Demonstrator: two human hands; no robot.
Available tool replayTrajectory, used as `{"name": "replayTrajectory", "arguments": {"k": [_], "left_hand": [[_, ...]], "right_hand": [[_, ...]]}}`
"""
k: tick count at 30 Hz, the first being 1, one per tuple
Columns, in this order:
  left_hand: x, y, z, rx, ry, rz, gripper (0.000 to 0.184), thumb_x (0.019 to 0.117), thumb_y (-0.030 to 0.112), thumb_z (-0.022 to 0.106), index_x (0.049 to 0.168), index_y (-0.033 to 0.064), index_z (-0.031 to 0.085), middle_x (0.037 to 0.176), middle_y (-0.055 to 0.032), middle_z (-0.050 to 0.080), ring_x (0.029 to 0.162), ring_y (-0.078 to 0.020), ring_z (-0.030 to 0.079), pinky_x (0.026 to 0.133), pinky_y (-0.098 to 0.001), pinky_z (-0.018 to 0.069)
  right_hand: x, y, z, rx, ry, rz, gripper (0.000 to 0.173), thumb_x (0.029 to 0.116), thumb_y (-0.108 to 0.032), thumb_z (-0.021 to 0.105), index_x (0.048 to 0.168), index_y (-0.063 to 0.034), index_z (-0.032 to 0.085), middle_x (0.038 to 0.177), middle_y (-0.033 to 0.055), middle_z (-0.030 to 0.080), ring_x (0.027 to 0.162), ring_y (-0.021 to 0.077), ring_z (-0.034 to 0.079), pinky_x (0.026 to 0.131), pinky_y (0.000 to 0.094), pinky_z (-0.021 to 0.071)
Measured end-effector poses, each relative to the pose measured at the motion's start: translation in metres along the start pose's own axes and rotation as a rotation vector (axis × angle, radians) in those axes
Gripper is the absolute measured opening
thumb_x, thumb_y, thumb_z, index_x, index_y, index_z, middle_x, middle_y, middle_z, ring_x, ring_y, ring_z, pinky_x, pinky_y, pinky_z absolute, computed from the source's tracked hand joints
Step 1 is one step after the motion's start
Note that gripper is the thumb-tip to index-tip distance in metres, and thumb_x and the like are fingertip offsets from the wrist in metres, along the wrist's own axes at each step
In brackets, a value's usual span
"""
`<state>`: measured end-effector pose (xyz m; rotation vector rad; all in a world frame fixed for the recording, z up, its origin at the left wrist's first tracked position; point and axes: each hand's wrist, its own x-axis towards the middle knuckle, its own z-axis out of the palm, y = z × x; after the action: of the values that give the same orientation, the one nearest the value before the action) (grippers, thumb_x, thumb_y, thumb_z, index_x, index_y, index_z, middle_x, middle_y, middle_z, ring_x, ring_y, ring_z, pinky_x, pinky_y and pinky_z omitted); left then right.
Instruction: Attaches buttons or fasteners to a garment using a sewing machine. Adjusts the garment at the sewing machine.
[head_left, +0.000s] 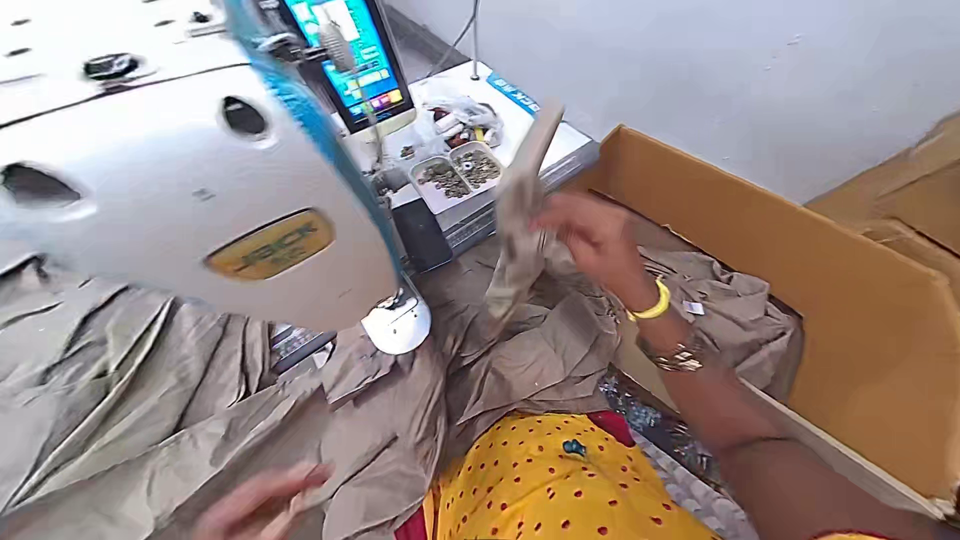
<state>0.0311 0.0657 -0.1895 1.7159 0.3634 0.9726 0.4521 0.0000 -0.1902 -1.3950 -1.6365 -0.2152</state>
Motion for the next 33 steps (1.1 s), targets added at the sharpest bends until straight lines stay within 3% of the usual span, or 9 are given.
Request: {"name": "replayTrajectory", "arguments": {"k": [3, 7, 12, 17, 20, 24, 27, 29, 33], "left_hand": [[0.0, -0.025, 0.02, 0.12, -0.004, -0.014, 0.046, 0.1031, 0.063, 0.039, 0.138, 0.0404, 0.057, 0.142, 0.0161, 0.057, 0.128, -0.0083, 0.056, 0.106, -0.0313, 0.0494], [-0.006, -0.043, 0.04, 0.401, -0.076, -0.115, 0.056, 0.1033, 0.061, 0.041, 0.138, 0.0216, 0.061, 0.143, -0.0017, 0.058, 0.136, -0.0157, 0.05, 0.109, -0.0372, 0.0453], [-0.011, -0.059, 0.051, 0.276, -0.201, -0.308, 0.072, 0.1042, 0.062, 0.033, 0.131, 0.0023, 0.061, 0.118, -0.0038, 0.072, 0.112, -0.0096, 0.067, 0.099, -0.0335, 0.0544], [-0.013, -0.06, 0.059, 0.419, -0.118, -0.369, 0.086, 0.0901, 0.076, 0.051, 0.138, 0.0052, 0.059, 0.136, -0.011, 0.062, 0.126, -0.0215, 0.057, 0.101, -0.0425, 0.0501], [0.0, -0.072, 0.061, 0.203, -0.043, -0.559, 0.071, 0.1016, 0.051, 0.049, 0.148, -0.0018, 0.045, 0.138, -0.0084, 0.06, 0.125, -0.012, 0.058, 0.105, -0.0324, 0.0486], [0.016, -0.064, 0.071, -0.241, 0.214, -0.661, 0.011, 0.0992, 0.009, 0.058, 0.103, 0.0046, 0.067, 0.086, 0.0026, 0.072, 0.079, -0.0042, 0.069, 0.076, -0.0224, 0.0583], [0.023, -0.054, 0.074, 0.011, 0.159, -0.529, 0.015, 0.1003, 0.013, 0.058, 0.1, 0.0052, 0.071, 0.084, 0.0062, 0.071, 0.076, 0.0005, 0.066, 0.071, -0.0183, 0.056], [0.028, -0.05, 0.077, 0.128, 0.073, -0.538, 0.021, 0.1022, 0.019, 0.057, 0.101, 0.007, 0.074, 0.085, 0.0067, 0.072, 0.074, 0.0023, 0.065, 0.069, -0.0176, 0.0553], [0.036, -0.05, 0.079, 0.073, 0.037, -0.672, 0.019, 0.1009, 0.022, 0.06, 0.094, 0.0093, 0.073, 0.072, 0.0074, 0.066, 0.055, 0.0024, 0.056, 0.05, -0.0158, 0.0467]], "right_hand": [[-0.01, -0.037, 0.032, 0.558, -0.596, -0.224, 0.026, 0.1021, -0.004, 0.05, 0.099, -0.0032, 0.076, 0.099, 0.0089, 0.076, 0.097, 0.014, 0.072, 0.09, 0.0309, 0.0568], [-0.027, -0.053, 0.068, 0.839, -0.852, -0.248, 0.027, 0.0983, 0.004, 0.049, 0.1, 0.0007, 0.076, 0.097, 0.0121, 0.076, 0.092, 0.0159, 0.073, 0.087, 0.0299, 0.0569], [-0.021, -0.046, 0.084, 0.872, -0.815, -0.252, 0.027, 0.0975, 0.004, 0.049, 0.099, 0.0012, 0.075, 0.101, 0.0139, 0.075, 0.1, 0.017, 0.071, 0.094, 0.0295, 0.0551], [-0.016, -0.037, 0.079, 0.887, -0.813, -0.153, 0.027, 0.0981, 0.005, 0.047, 0.101, 0.0032, 0.074, 0.105, 0.0129, 0.075, 0.103, 0.0116, 0.07, 0.095, 0.0249, 0.0543], [-0.016, -0.033, 0.078, 0.946, -0.838, -0.151, 0.026, 0.0991, 0.002, 0.048, 0.1, 0.0031, 0.073, 0.104, 0.0108, 0.075, 0.103, 0.0078, 0.07, 0.094, 0.0227, 0.0543], [-0.009, -0.02, 0.07, 0.884, -0.907, -0.11, 0.027, 0.0981, 0.0, 0.046, 0.098, 0.0028, 0.073, 0.1, 0.0086, 0.075, 0.094, 0.0049, 0.07, 0.086, 0.0213, 0.0548], [0.005, -0.015, 0.066, 0.61, -0.856, 0.149, 0.03, 0.0962, -0.001, 0.044, 0.094, -0.0002, 0.073, 0.101, 0.0056, 0.075, 0.094, 0.0073, 0.069, 0.086, 0.0277, 0.0551], [0.019, -0.029, 0.079, 0.542, -0.749, 0.352, 0.024, 0.103, -0.009, 0.048, 0.107, -0.0023, 0.07, 0.099, 0.0019, 0.073, 0.09, 0.0047, 0.069, 0.085, 0.0271, 0.0577], [0.037, -0.045, 0.127, 0.615, -0.556, 0.423, 0.024, 0.0882, -0.019, 0.079, 0.091, -0.0086, 0.058, 0.069, -0.0061, 0.053, 0.059, -0.0006, 0.049, 0.057, 0.017, 0.0424]]}}
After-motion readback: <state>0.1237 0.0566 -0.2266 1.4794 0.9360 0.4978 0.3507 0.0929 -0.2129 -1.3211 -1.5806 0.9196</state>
